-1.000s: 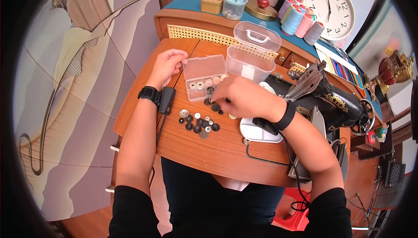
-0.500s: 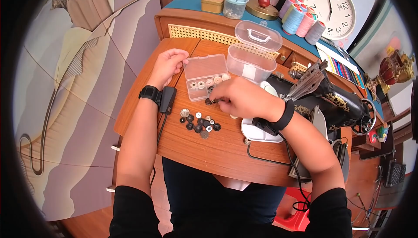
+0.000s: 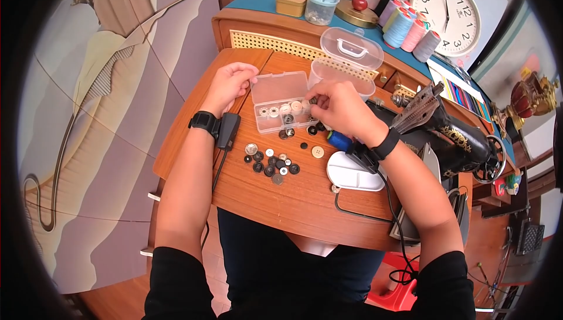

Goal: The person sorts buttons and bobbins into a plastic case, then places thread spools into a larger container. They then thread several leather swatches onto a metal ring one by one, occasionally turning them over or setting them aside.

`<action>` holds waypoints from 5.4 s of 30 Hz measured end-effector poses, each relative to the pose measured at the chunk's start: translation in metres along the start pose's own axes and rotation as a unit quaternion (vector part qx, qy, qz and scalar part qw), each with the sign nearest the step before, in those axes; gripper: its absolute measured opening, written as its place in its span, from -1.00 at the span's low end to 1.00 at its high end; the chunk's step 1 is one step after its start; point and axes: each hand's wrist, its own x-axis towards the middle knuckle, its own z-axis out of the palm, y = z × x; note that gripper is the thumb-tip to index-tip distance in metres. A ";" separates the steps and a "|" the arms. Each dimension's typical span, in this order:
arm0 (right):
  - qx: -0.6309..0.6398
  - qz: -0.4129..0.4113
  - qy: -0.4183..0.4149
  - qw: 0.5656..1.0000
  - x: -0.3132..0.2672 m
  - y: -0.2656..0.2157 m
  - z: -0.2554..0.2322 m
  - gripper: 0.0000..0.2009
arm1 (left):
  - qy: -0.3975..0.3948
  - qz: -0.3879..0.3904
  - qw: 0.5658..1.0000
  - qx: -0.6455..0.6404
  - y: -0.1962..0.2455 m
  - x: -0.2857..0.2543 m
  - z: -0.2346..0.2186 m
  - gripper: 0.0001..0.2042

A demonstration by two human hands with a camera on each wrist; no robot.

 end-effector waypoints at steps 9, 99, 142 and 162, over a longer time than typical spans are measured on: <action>-0.003 0.007 -0.016 1.000 0.001 0.002 -0.001 -0.86 | -0.007 0.003 1.000 -0.003 -0.003 0.002 -0.001 -0.86; -0.121 -0.124 -0.167 0.971 -0.015 -0.042 0.024 -0.83 | -0.001 0.010 1.000 -0.011 -0.002 -0.001 0.002 -0.88; -0.094 -0.160 -0.047 0.982 0.047 -0.024 0.060 -0.79 | 0.009 -0.006 1.000 0.002 0.002 -0.003 0.003 -0.89; -0.118 -0.010 -0.247 0.962 -0.007 -0.046 -0.017 -0.88 | 0.000 -0.003 1.000 0.002 0.001 -0.002 0.003 -0.89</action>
